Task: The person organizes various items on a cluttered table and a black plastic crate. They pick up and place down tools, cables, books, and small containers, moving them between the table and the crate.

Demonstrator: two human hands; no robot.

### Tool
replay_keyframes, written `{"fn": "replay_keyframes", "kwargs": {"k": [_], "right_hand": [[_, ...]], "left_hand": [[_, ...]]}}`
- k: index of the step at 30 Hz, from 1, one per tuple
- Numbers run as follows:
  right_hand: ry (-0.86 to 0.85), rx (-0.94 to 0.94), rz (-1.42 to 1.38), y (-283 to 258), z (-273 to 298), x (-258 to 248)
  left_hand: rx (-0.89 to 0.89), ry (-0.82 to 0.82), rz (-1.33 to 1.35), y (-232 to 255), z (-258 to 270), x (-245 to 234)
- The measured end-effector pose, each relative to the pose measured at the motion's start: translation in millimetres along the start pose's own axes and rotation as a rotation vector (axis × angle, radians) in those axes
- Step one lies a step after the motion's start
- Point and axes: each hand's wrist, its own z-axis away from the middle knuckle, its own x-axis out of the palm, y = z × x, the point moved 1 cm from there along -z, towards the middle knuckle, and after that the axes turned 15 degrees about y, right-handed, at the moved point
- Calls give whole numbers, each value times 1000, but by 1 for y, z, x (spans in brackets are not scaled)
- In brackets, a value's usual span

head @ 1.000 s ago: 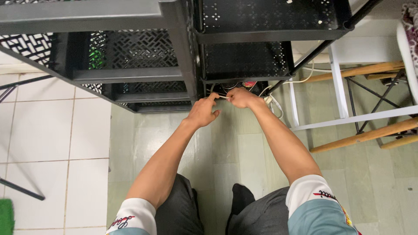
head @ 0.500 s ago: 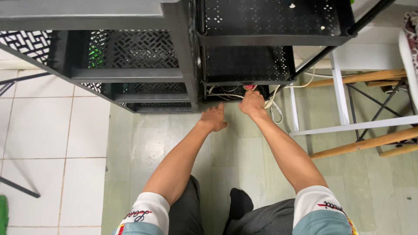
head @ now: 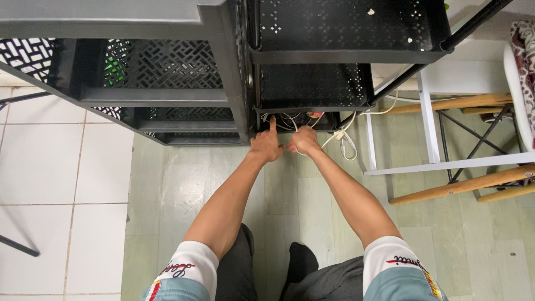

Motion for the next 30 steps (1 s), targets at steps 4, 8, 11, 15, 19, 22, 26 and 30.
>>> {"fn": "replay_keyframes", "kwargs": {"k": [4, 8, 11, 15, 19, 22, 26, 30], "right_hand": [[174, 16, -415, -17, 13, 4], [263, -262, -269, -45, 48, -20], [73, -356, 265, -79, 85, -44], [74, -683, 636, -125, 140, -67], [-125, -672, 387, -171, 181, -99], [-226, -732, 238, -203, 208, -119], [-385, -711, 20, -247, 251, -137], [-324, -547, -69, -282, 309, -170]], "left_hand": [[0, 20, -5, 5, -4, -3], [131, 224, 24, 15, -9, 3], [249, 266, 142, 21, -15, 6], [495, 430, 444, 20, 0, 11], [573, 386, 605, 26, 12, 1], [548, 153, 584, 37, 34, 1], [334, 55, 822, 56, 72, -17], [123, 143, 1323, 80, 131, -75]]}}
